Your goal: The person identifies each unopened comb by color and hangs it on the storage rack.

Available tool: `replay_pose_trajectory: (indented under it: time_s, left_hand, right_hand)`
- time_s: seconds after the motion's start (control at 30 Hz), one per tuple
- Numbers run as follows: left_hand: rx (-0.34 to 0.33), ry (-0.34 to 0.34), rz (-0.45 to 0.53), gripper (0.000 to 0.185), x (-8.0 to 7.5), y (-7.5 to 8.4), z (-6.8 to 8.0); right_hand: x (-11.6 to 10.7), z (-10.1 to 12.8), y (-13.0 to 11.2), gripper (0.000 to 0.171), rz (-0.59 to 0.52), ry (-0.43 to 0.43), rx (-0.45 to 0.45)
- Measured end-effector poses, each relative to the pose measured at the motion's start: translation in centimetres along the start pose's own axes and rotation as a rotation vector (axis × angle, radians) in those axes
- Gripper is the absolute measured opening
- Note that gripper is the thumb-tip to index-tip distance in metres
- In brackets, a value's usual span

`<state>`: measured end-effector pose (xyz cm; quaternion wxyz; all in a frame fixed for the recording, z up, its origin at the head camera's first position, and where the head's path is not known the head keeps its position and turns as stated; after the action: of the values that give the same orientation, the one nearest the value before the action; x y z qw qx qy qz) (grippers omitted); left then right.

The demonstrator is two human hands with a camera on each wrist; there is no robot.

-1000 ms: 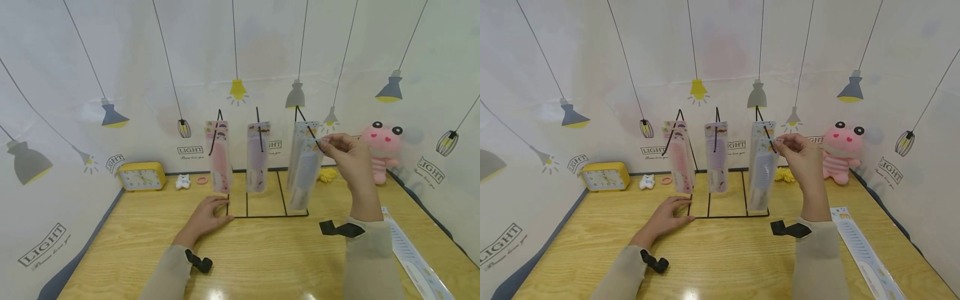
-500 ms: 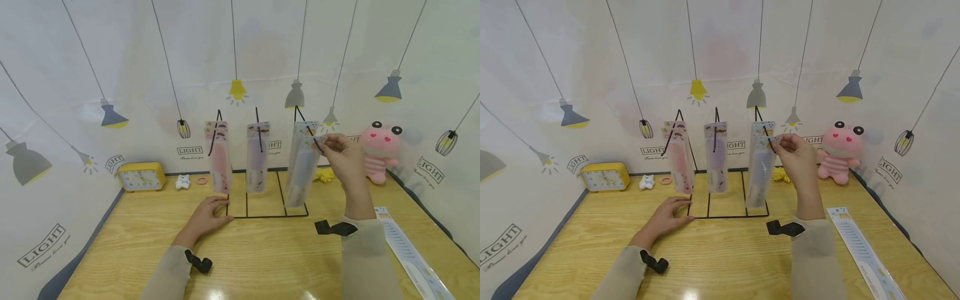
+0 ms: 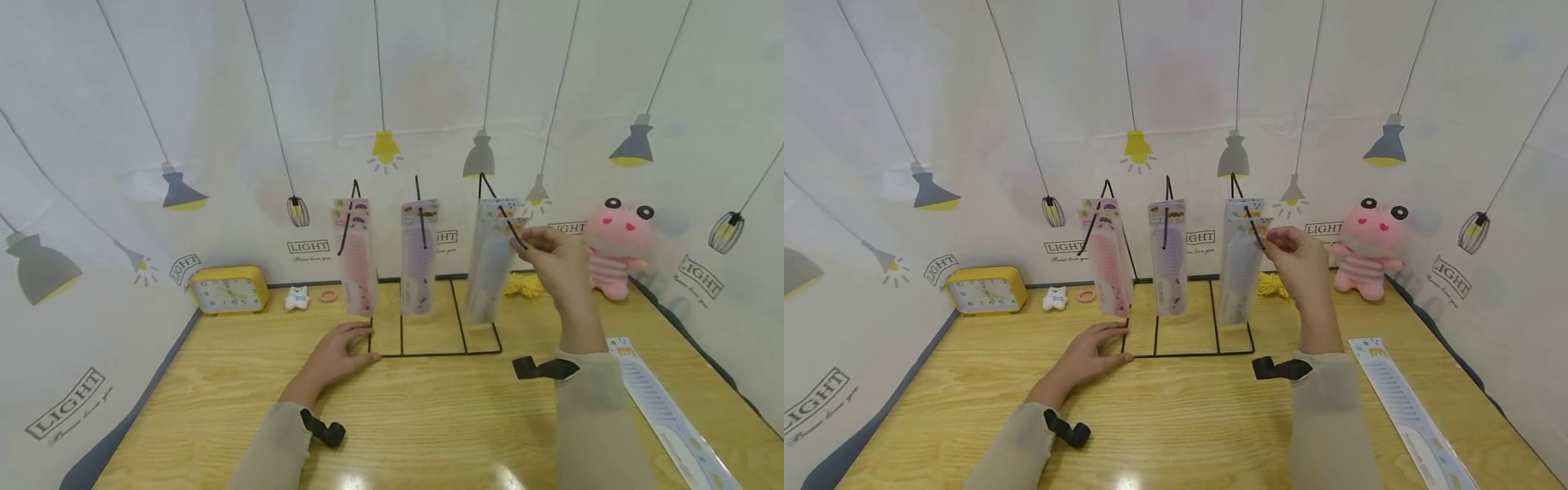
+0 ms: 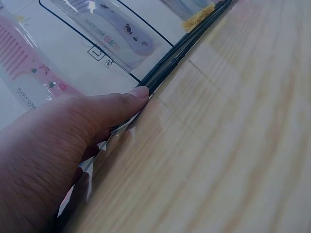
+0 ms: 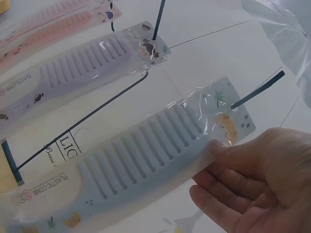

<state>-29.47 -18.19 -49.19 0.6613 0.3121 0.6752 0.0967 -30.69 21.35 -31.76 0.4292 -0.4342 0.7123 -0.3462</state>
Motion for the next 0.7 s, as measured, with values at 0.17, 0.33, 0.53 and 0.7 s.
replay_pose_trajectory:
  time_s: [0.17,0.33,0.53,0.7]
  left_hand:
    - [-0.007,0.002,0.010,0.064,0.0,-0.1,0.1]
    - [-0.014,0.010,0.021,0.064,0.0,-0.1,0.0]
    - [-0.017,0.002,0.024,0.063,0.0,0.0,0.0]
    - [-0.018,-0.006,0.030,0.063,0.1,-0.1,0.0]
  right_hand:
    - [0.7,-0.3,0.1,0.030,-0.028,0.062,-0.020]
    - [1.1,-0.5,0.0,0.025,-0.060,0.137,-0.016]
    - [1.7,-0.5,0.2,0.022,-0.105,0.199,-0.004]
    - [1.9,-0.7,0.4,0.020,-0.145,0.229,0.002]
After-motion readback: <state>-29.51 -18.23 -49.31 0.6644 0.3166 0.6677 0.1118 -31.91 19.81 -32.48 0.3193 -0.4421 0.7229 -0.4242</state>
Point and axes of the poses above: each hand's wrist, its own z-axis away from the middle knuckle, its own x-axis out of the palm, y = z × x, the point moved 1 cm from there along -z, towards the middle knuckle, and after that the axes turned 4 degrees about -x, right-handed, at the moved point
